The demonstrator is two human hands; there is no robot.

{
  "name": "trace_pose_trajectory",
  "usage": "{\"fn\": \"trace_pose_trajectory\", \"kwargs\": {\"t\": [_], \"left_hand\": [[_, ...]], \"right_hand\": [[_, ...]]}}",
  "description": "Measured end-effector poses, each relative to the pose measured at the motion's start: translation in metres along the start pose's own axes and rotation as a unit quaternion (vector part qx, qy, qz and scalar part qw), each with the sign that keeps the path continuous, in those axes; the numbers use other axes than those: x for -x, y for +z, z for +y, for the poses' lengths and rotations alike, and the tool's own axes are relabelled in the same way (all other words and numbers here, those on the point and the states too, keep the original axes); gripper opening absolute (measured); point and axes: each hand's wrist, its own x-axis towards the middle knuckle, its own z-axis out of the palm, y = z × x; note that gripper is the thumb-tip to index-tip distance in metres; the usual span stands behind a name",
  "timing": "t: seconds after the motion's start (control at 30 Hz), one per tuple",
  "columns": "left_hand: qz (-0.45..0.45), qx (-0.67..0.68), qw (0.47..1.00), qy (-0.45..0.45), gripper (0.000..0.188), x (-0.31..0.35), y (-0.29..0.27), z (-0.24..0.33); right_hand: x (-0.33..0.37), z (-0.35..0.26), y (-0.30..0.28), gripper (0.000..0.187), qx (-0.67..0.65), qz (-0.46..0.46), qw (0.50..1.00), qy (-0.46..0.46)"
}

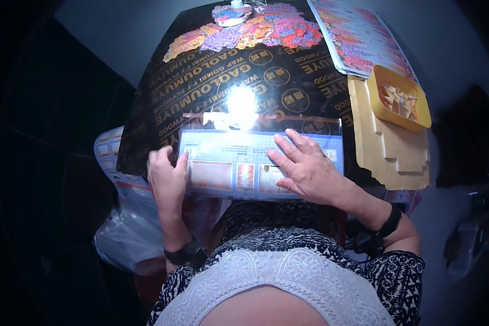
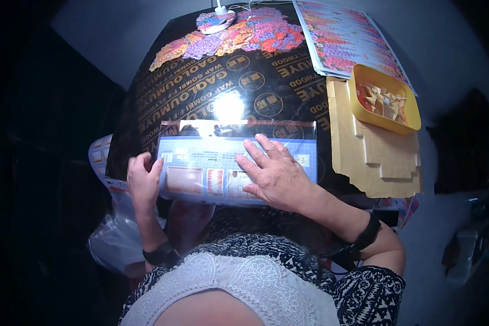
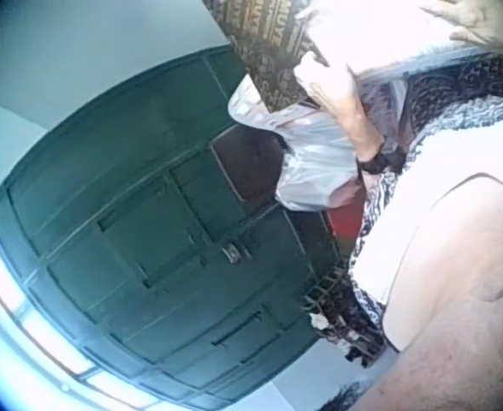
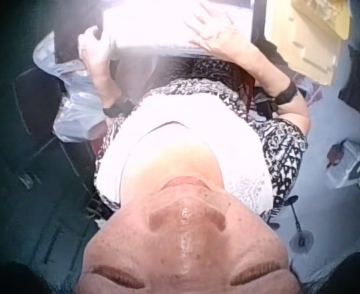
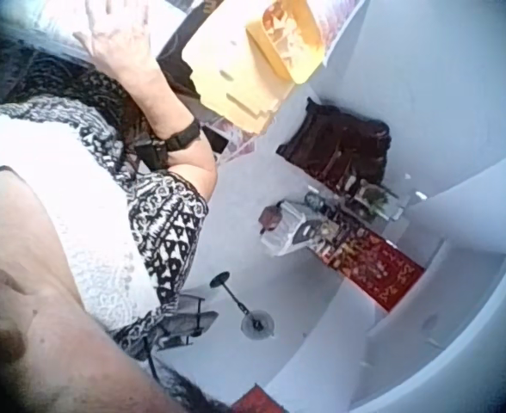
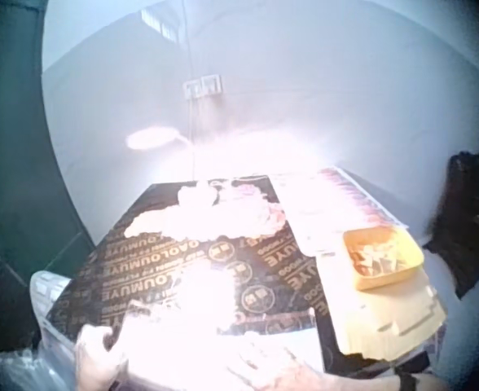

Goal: The person is assembling a floral diamond painting or decorative craft kit by aligning adhesive sheets and protective layers.

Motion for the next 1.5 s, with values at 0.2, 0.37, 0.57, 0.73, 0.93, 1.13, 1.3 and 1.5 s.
{"fn": "trace_pose_trajectory", "kwargs": {"t": [0.2,0.37,0.57,0.73,0.93,1.13,1.3,1.5], "left_hand": [[-0.109,0.093,0.912,0.385,0.025,-0.011,0.016,0.042],[-0.195,0.045,0.855,0.478,0.040,-0.006,0.043,0.040],[-0.140,0.065,0.850,0.504,0.044,-0.013,0.045,0.030],[-0.148,0.055,0.855,0.495,0.040,-0.009,0.042,0.023],[-0.150,0.071,0.852,0.497,0.042,-0.010,0.043,0.009],[-0.141,0.082,0.850,0.501,0.042,-0.011,0.042,0.004],[-0.137,0.082,0.850,0.502,0.043,-0.010,0.043,0.000],[-0.138,0.080,0.849,0.504,0.044,-0.011,0.042,-0.003]], "right_hand": [[-0.006,-0.003,0.004,0.059,0.027,-0.004,1.000,0.002],[-0.009,-0.008,0.010,0.061,0.027,-0.011,1.000,-0.004],[-0.019,-0.003,0.007,0.065,0.041,-0.030,0.999,-0.013],[-0.042,0.000,0.001,0.039,0.006,0.057,0.998,-0.027],[-0.091,0.001,0.018,0.005,0.101,0.127,0.986,-0.037],[-0.117,0.001,0.027,0.006,0.182,0.073,0.980,-0.043],[-0.128,-0.004,0.026,0.006,0.188,0.047,0.980,-0.040],[-0.135,0.008,0.030,0.009,0.200,0.055,0.978,-0.025]]}}
